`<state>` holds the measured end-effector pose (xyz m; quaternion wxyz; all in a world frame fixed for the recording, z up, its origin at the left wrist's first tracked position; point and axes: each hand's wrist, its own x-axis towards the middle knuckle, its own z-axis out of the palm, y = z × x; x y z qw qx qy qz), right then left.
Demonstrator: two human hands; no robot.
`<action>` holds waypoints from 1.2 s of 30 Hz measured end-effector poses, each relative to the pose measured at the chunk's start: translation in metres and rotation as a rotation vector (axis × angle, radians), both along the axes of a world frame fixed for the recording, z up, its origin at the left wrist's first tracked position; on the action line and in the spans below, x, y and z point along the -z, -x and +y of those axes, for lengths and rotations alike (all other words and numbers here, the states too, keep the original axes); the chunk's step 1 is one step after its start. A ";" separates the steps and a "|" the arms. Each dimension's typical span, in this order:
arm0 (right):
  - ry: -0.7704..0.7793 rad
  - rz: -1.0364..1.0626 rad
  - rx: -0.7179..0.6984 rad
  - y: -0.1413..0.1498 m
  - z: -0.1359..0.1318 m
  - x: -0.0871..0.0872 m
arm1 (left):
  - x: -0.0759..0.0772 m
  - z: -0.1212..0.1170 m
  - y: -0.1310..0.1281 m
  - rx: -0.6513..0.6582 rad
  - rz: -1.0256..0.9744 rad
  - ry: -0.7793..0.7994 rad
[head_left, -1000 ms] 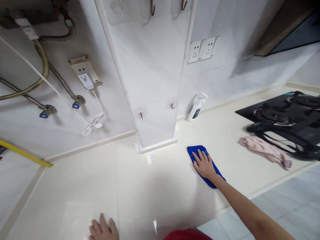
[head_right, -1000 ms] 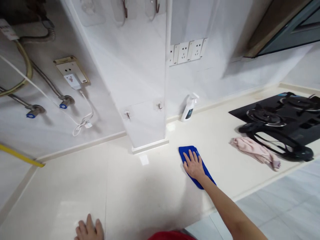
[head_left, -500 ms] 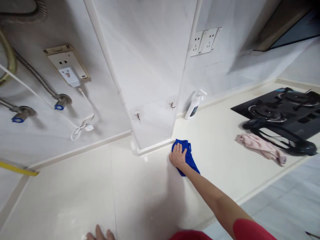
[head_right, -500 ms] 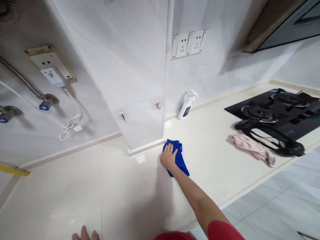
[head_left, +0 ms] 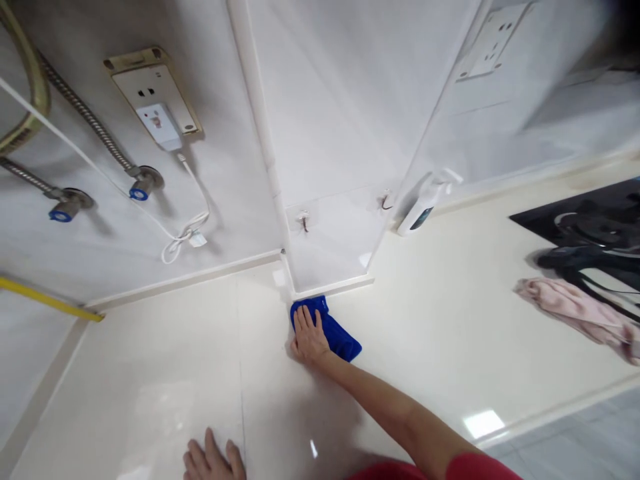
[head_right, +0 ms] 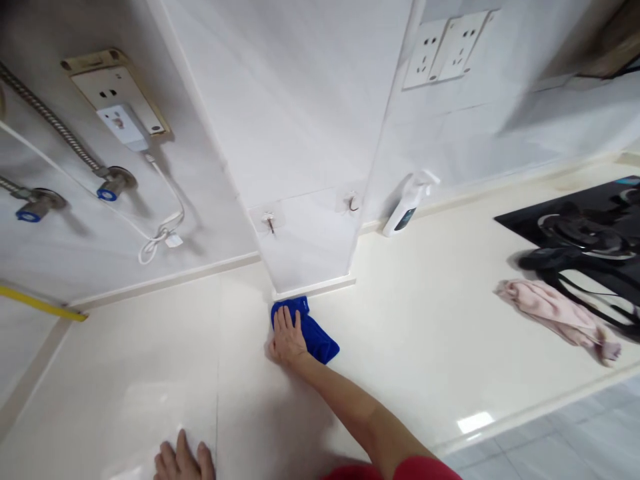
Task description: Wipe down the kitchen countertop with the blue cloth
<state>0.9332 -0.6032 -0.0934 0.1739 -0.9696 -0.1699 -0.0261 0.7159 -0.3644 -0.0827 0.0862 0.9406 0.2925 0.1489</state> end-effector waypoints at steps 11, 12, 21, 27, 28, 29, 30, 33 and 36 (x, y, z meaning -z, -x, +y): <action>-0.147 0.035 -0.516 0.037 -0.010 -0.018 | -0.002 0.001 0.003 0.009 -0.012 0.025; -0.155 0.028 -0.502 0.045 -0.008 -0.017 | -0.001 0.002 0.003 0.014 -0.016 0.021; -0.168 -0.040 -0.650 0.111 -0.058 -0.013 | -0.003 0.002 0.003 0.040 -0.036 -0.010; -0.193 -0.054 -0.702 0.135 -0.130 -0.021 | -0.004 0.003 0.002 0.056 -0.039 -0.017; -0.188 -0.062 -0.659 0.138 -0.138 -0.023 | -0.004 0.004 0.001 0.065 -0.049 -0.018; -0.183 -0.076 -0.604 0.140 -0.144 -0.023 | -0.004 0.004 0.001 0.075 -0.063 -0.021; -0.173 -0.095 -0.544 0.143 -0.149 -0.023 | -0.004 0.004 0.001 0.086 -0.079 -0.025; -0.116 -0.171 -0.285 0.155 -0.157 -0.012 | -0.005 0.002 0.000 0.101 -0.125 -0.038; -0.041 -0.216 0.027 0.172 -0.171 0.007 | -0.006 -0.001 0.001 0.089 -0.128 -0.024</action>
